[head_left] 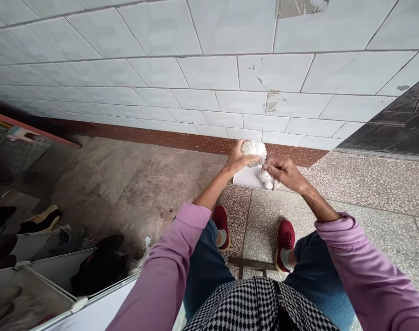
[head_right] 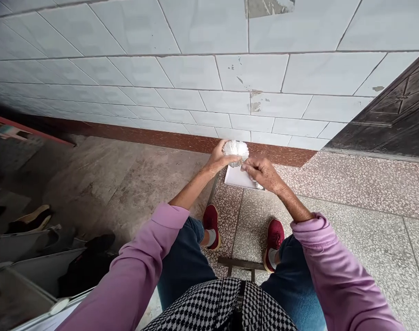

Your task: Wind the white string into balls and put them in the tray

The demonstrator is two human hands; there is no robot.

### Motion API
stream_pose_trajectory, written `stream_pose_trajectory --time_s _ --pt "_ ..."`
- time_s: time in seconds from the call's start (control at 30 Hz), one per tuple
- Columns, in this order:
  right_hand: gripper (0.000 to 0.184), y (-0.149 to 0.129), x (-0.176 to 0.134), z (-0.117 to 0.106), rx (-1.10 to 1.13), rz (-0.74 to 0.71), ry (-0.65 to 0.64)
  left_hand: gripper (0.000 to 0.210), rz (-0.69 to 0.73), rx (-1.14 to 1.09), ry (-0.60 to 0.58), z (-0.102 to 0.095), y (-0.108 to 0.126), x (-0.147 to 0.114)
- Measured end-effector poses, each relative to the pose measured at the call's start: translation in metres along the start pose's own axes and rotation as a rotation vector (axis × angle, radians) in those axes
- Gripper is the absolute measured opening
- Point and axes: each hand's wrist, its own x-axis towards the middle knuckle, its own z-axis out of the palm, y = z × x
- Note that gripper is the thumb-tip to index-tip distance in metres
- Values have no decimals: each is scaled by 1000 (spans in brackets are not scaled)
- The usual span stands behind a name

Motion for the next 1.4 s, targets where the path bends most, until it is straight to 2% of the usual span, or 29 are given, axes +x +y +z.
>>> stream_pose_trajectory --time_s 0.1,0.17,0.27,0.37,0.53,0.77,0.87,0.93,1.1,1.2,1.27,1.33,1.4 --pt "56 -1 2 -17 -15 -20 141 82 -9 93 -137 -3 0 -7" --pt "60 1 4 -25 -42 -21 191 78 -58 97 -251 -2 2 -13" --pt "61 3 5 -25 -77 -18 189 70 -114 66 -424 0 7 -19" --pt "64 3 6 -19 -106 -22 164 68 -126 62 -529 2 11 -22" --pt "64 0 9 -16 -25 -11 163 71 -112 -1 -570 0 12 -25" --pt "63 14 15 -23 152 53 227 79 -130 -317 -604 1 14 -33" --pt "60 28 16 -20 146 87 258 85 -120 -424 -575 0 18 -31" --pt "60 34 17 -14 123 101 234 90 -73 -505 -508 -2 22 -26" --pt "57 30 16 8 50 79 57 83 33 -634 -136 -16 21 -7" --pt "54 15 12 20 38 64 -55 81 24 -534 46 -24 11 3" --pt "52 3 9 24 67 59 -108 86 13 -389 118 -27 3 7" --pt "51 -9 8 23 105 43 -125 91 20 -209 148 -28 -3 8" --pt "51 -17 8 16 128 10 -78 92 29 -46 119 -26 -5 6"
